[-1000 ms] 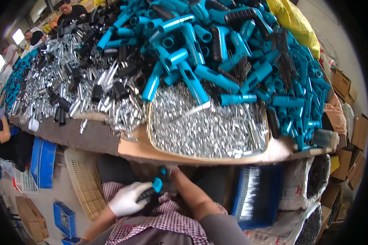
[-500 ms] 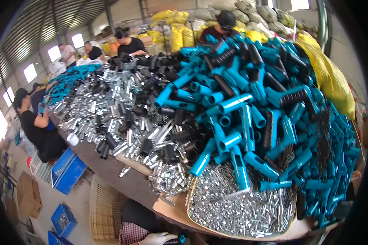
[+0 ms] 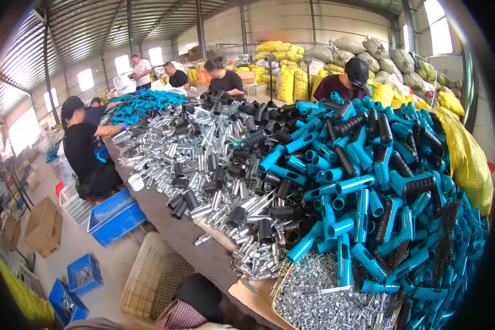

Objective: The person assembles tools by fitting metal components, springs, and pins together by hand, sliding them into plastic handles, and placing the finished tools into a basket.

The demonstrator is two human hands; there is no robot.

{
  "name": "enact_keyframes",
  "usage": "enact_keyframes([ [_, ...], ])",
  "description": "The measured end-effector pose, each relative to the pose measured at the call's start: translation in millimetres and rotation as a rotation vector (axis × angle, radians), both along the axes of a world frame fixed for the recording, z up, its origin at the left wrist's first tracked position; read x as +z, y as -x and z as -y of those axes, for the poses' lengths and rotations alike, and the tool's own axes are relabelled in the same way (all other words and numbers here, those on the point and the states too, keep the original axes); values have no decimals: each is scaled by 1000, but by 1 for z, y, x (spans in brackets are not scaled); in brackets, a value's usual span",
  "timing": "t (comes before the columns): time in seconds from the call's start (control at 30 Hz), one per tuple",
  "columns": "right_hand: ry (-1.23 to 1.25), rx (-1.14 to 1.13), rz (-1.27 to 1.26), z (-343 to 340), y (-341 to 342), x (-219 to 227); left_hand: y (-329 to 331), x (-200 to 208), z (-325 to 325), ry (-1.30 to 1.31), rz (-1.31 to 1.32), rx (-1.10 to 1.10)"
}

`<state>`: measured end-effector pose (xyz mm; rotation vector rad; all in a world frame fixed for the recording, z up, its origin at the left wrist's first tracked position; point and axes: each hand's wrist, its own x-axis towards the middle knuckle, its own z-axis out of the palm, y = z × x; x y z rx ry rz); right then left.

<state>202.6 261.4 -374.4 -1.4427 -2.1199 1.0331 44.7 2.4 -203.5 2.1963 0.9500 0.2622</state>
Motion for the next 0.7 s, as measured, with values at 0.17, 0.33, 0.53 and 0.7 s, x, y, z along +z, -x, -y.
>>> enact_keyframes([
  [0.17, 1, 34, 93, 22, -14, -21, 0, -13, 8, -35, 24, 10],
  [0.33, 30, 13, 196, 64, -34, -40, -28, -5, 13, -41, -12, 174],
  [0.53, 182, -80, 343, 184, -80, -62, -50, -32, -7, 267, -175, 210],
  [0.7, 306, -590, -333, 228, -35, 45, -36, -46, -14, 205, -238, 226],
])
